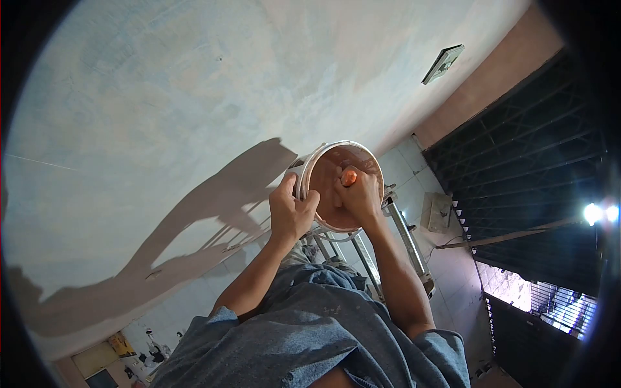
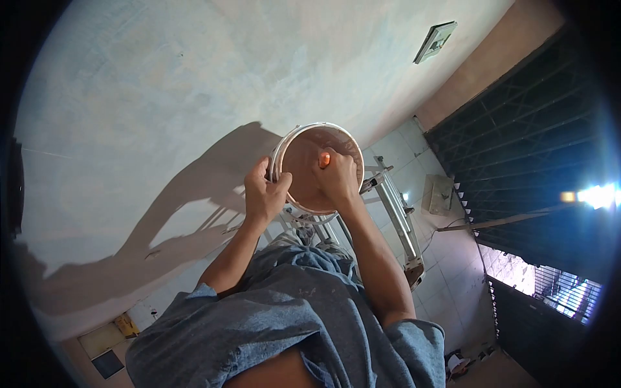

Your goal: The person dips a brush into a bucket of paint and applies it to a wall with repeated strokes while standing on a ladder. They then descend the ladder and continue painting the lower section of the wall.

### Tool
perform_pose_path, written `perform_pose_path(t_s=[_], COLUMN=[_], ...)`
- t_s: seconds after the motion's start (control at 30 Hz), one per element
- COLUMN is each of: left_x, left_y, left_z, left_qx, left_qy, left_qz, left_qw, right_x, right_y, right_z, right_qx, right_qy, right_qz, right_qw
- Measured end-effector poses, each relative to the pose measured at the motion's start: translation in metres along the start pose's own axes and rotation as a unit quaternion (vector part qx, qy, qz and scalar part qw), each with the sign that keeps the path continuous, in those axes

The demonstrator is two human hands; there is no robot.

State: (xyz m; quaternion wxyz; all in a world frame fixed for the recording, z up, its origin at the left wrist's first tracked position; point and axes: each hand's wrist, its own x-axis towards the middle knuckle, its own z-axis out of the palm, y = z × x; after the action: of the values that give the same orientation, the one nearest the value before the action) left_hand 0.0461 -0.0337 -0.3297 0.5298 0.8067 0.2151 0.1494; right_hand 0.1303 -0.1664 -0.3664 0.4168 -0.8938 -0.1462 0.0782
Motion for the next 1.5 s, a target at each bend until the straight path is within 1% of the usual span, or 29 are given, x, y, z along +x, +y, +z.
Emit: perform_pose_path(t_s=[0.07,0.13,0.27,0.33,0.4,0.5,0.53,0.6,0.73,0.8,0.83,0.9,0.93,0.97,1.0,1.03,1.07,1.1,1.17,1.2,1.27,1.3,1.37,1.4,1.47,1.5], left_x=[0.0,0.0,0.004,0.002,0.003,0.006,0.007,0.009,0.01,0.009,0.009,0.01,0.01,0.01,0.009,0.009,0.01,0.011,0.014,0.015,0.014,0.014,0.015,0.016,0.016,0.016], left_y=[-0.001,-0.001,0.001,0.0,-0.002,-0.02,-0.022,-0.024,-0.027,-0.025,-0.025,-0.026,-0.024,-0.022,-0.021,-0.021,-0.023,-0.025,-0.034,-0.036,-0.031,-0.032,-0.039,-0.042,-0.04,-0.04], left_z=[-0.001,0.0,-0.002,-0.003,-0.003,-0.003,-0.002,-0.001,0.002,0.003,0.004,0.006,0.006,0.006,0.005,0.004,0.004,0.004,0.001,0.0,-0.001,-0.001,-0.003,-0.003,-0.002,-0.002], left_qx=[0.008,0.015,0.029,0.045,-0.032,-0.005,-0.005,-0.022,-0.055,-0.057,-0.058,-0.013,-0.014,-0.031,-0.046,-0.045,-0.046,-0.046,-0.053,-0.061,-0.078,-0.096,-0.097,-0.1,-0.107,-0.113], left_qy=[-0.001,-0.005,-0.004,-0.003,-0.002,-0.009,-0.009,0.0,0.0,-0.003,-0.006,-0.015,-0.018,-0.021,-0.023,-0.025,-0.018,-0.011,-0.014,-0.014,-0.014,-0.011,-0.018,-0.025,-0.022,-0.018], left_qz=[-0.004,-0.007,0.002,0.001,-0.022,-0.019,-0.017,-0.043,-0.044,-0.069,-0.065,-0.048,-0.044,-0.056,-0.067,-0.066,-0.081,-0.096,-0.08,-0.066,-0.069,-0.074,-0.072,-0.071,-0.059,-0.051], left_qw=[1.0,1.0,1.0,0.999,0.999,1.0,1.0,0.999,0.998,0.996,0.996,0.999,0.999,0.998,0.996,0.996,0.996,0.994,0.995,0.996,0.994,0.993,0.993,0.992,0.992,0.992], right_x=[0.0,0.001,-0.007,-0.019,-0.029,-0.035,-0.038,-0.042,-0.052,-0.054,-0.054,-0.055,-0.057,-0.059,-0.059,-0.059,-0.06,-0.06,-0.061,-0.062,-0.063,-0.064,-0.066,-0.067,-0.068,-0.066], right_y=[0.0,0.001,-0.016,-0.026,-0.03,-0.026,-0.022,-0.015,-0.006,-0.005,-0.003,0.0,-0.002,0.006,0.02,0.024,0.023,0.026,0.034,0.037,0.044,0.048,0.053,0.054,0.055,0.055], right_z=[0.001,0.008,-0.01,-0.027,-0.041,-0.052,-0.054,-0.057,-0.061,-0.067,-0.068,-0.068,-0.072,-0.069,-0.062,-0.06,-0.065,-0.066,-0.065,-0.063,-0.057,-0.052,-0.047,-0.044,-0.042,-0.042], right_qx=[0.007,-0.025,-0.007,0.09,0.114,0.147,0.175,0.231,0.233,0.132,0.131,0.121,0.146,0.146,0.26,0.369,0.406,0.406,0.521,0.522,0.601,0.603,0.642,0.643,0.683,0.683], right_qy=[-0.01,0.024,0.029,0.075,0.087,0.105,0.11,0.103,0.122,0.079,0.084,0.09,0.079,0.082,0.105,0.125,0.117,0.119,0.12,0.122,0.129,0.129,0.127,0.128,0.124,0.128], right_qz=[0.013,-0.002,0.012,0.04,0.031,0.027,0.042,0.076,0.044,-0.057,-0.057,-0.028,0.01,0.01,0.052,0.092,0.105,0.103,0.136,0.136,0.149,0.149,0.134,0.131,0.118,0.113], right_qw=[1.0,0.999,0.999,0.992,0.989,0.983,0.977,0.964,0.964,0.987,0.986,0.988,0.986,0.986,0.959,0.916,0.901,0.9,0.834,0.833,0.774,0.773,0.744,0.743,0.71,0.71])
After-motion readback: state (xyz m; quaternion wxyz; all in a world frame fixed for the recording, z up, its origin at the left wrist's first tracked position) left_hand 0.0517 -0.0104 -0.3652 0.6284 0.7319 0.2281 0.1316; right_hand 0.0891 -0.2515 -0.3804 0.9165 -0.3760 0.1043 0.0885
